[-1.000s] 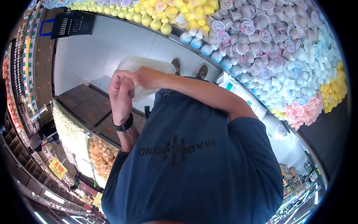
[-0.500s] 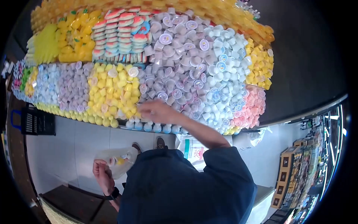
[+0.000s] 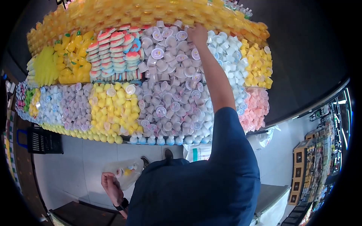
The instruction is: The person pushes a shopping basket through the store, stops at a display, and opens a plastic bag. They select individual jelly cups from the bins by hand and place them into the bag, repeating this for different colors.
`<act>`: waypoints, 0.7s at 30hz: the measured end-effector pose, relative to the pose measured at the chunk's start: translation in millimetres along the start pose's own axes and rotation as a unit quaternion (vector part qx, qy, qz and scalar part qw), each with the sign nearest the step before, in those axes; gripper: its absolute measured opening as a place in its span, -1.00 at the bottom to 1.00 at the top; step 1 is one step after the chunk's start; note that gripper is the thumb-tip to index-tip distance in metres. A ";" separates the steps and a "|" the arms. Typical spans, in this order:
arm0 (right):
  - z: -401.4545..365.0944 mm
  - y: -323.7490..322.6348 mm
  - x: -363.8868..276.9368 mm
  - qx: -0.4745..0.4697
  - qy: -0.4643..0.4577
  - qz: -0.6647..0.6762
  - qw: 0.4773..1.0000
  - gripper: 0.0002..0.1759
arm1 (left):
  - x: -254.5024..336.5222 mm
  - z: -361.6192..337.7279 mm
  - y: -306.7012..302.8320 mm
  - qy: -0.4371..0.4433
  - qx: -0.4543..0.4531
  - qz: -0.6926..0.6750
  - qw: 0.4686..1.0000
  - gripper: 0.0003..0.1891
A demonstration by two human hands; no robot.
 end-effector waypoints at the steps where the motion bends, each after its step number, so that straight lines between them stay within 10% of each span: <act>1: 6.3 5.2 -3.5 -0.013 0.017 -0.028 0.999 -0.43 | 2.8 -1.6 5.2 -0.004 0.007 0.000 1.000 -0.81; 11: 3.3 24.3 -7.3 -0.024 0.084 -0.039 0.995 -0.55 | -16.0 -1.1 -18.9 0.010 0.042 0.012 0.999 -0.79; 15: -18.6 -31.7 17.9 0.258 0.031 0.159 0.952 -0.70 | -13.1 -6.8 -11.7 -0.033 0.065 0.016 0.997 -0.81; 17: -56.9 -54.7 -4.4 0.145 -0.055 0.415 0.896 -0.81 | -6.9 2.4 -5.4 0.025 0.043 0.057 0.997 -0.82; 21: -265.1 -91.2 -94.3 -0.181 -0.053 0.493 0.849 -0.65 | -3.4 -2.8 -2.2 -0.035 0.028 0.047 0.998 -0.81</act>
Point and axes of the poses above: each hand's wrist, its own z-axis towards the middle knuckle, its own y-axis out of the palm, x = y × z, the point moved 9 cm from there along z, towards the middle knuckle, and after that the axes turned 15 degrees about -z, right-handed, at the moved point
